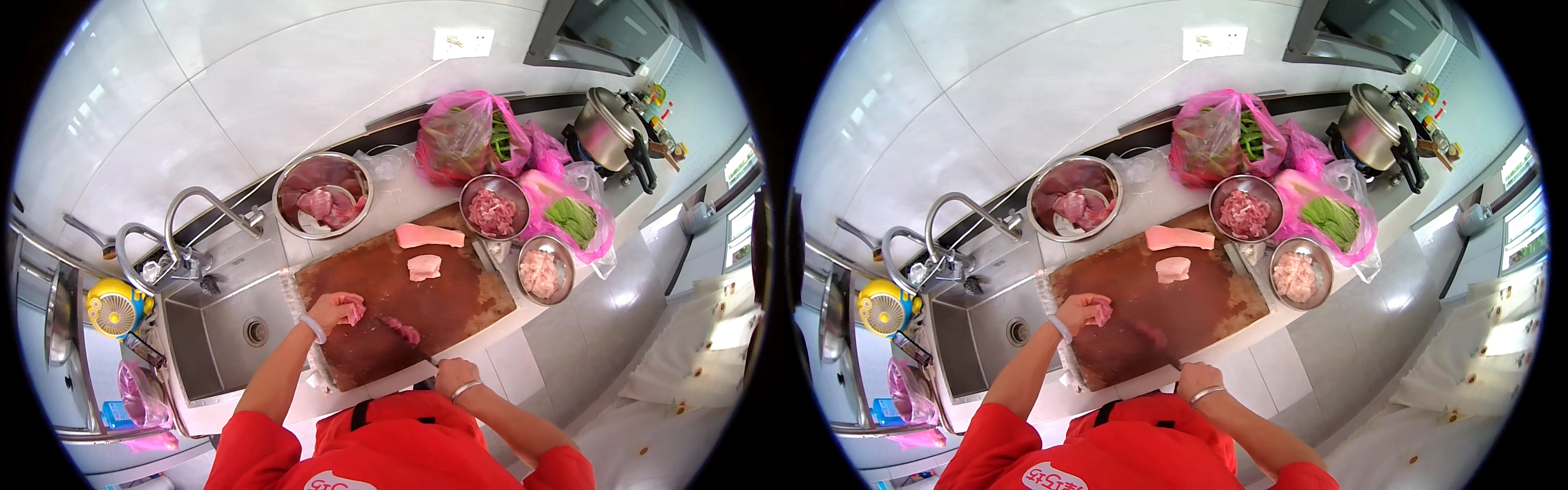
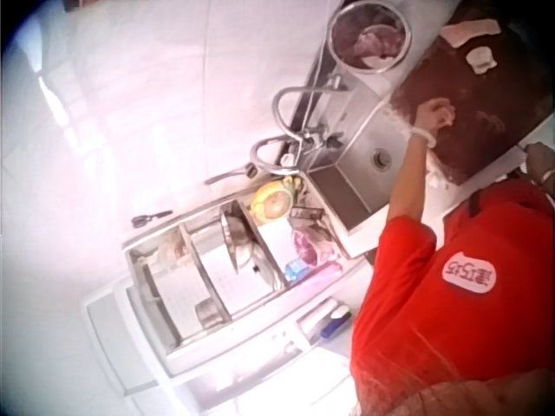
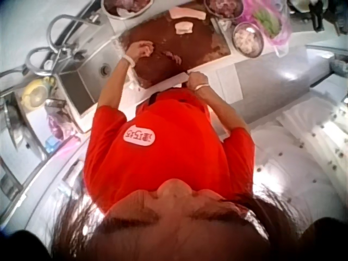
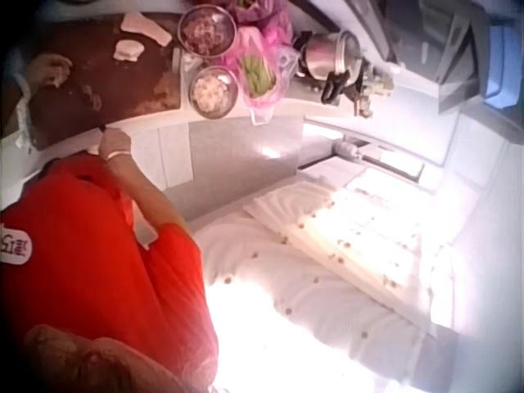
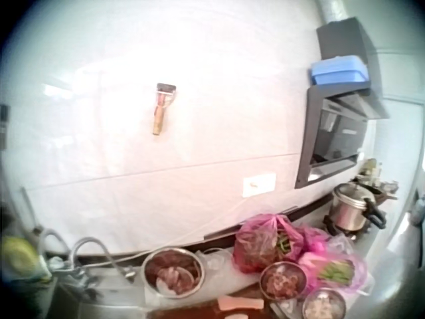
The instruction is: The person slices raw pork on a wooden cutting board using a cleaver, then transfers the cut pieces into a metal bowl. The person repeats this process with multiple pieces of meat, maintaining a steady cutting rhythm.
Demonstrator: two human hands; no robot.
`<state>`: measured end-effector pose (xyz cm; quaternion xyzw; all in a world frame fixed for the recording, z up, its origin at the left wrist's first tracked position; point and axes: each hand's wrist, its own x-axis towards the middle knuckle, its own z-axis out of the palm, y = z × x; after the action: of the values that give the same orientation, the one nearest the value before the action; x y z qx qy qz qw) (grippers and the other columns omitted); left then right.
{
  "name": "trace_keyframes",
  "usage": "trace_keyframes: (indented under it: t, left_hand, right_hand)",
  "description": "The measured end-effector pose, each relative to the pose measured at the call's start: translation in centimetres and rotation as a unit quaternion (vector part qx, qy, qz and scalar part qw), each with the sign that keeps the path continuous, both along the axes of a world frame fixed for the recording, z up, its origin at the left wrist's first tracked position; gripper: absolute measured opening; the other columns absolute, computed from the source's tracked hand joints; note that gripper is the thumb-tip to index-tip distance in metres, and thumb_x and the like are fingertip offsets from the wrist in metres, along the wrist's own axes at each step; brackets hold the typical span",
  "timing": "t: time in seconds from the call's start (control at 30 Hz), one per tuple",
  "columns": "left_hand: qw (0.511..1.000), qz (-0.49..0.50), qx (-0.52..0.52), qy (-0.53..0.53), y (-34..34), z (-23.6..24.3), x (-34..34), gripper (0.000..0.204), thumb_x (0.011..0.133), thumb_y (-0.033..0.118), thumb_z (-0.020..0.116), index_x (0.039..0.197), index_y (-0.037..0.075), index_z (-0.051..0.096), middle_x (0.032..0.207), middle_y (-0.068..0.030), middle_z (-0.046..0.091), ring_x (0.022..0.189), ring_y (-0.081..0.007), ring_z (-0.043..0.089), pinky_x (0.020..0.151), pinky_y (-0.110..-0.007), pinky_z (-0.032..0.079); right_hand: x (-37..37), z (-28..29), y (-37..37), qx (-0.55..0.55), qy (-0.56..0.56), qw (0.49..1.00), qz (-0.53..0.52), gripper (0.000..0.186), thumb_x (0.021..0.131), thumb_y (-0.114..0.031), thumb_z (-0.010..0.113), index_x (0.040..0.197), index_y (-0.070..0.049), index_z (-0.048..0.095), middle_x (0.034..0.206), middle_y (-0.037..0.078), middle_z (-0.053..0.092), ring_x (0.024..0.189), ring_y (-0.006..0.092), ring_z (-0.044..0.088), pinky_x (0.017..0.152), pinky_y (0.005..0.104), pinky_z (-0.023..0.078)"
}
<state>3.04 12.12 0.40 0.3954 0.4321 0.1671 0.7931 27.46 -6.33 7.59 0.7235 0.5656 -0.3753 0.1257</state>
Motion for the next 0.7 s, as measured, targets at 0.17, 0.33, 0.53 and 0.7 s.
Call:
trace_keyframes:
  t: [0.17, 0.33, 0.53, 0.7]
  left_hand:
    - [0.998, 0.042, -0.018, 0.031, -2.2, 3.1, 0.5, 0.015, 0.080, 0.006, 0.059, 0.093, 0.002, 0.054, 0.083, -0.0081, 0.059, 0.074, -0.0164, 0.058, 0.064, -0.029, 0.050]
    - [0.791, -0.047, 0.477, 0.382, -6.3, 1.8, 4.3, 0.018, 0.074, 0.009, 0.062, 0.085, 0.004, 0.048, 0.087, -0.0146, 0.057, 0.085, -0.0299, 0.057, 0.069, -0.040, 0.049]
    - [0.764, -0.034, 0.478, 0.432, -6.0, -0.5, 4.4, 0.026, 0.073, 0.007, 0.063, 0.093, 0.006, 0.046, 0.082, -0.0156, 0.057, 0.082, -0.0334, 0.057, 0.068, -0.041, 0.048]
    - [0.981, 0.130, 0.043, 0.140, -4.1, 0.2, 0.8, 0.015, 0.084, 0.009, 0.059, 0.091, 0.003, 0.047, 0.077, -0.0088, 0.062, 0.070, -0.0180, 0.065, 0.053, -0.027, 0.050]
  right_hand:
    - [0.1, 0.2, 0.3, 0.017, 0.023, 0.999, -0.045, 0.025, 0.077, -0.019, 0.048, 0.086, -0.003, 0.065, 0.088, 0.022, 0.064, 0.086, 0.0367, 0.061, 0.078, 0.0432, 0.049]
    - [-0.5, -0.9, 0.1, 0.027, 0.048, 0.997, -0.045, 0.026, 0.077, -0.019, 0.048, 0.086, -0.001, 0.064, 0.085, 0.023, 0.063, 0.084, 0.0383, 0.061, 0.078, 0.0439, 0.049]
    - [-0.2, -1.3, -0.3, 0.056, 0.062, 0.995, -0.045, 0.025, 0.076, -0.019, 0.047, 0.082, -0.001, 0.064, 0.083, 0.023, 0.063, 0.082, 0.0384, 0.060, 0.077, 0.0442, 0.049]
    - [-0.6, -1.7, -0.1, 0.036, 0.121, 0.992, -0.020, 0.029, 0.075, -0.021, 0.047, 0.082, 0.000, 0.064, 0.083, 0.024, 0.062, 0.082, 0.0392, 0.059, 0.079, 0.0441, 0.047]
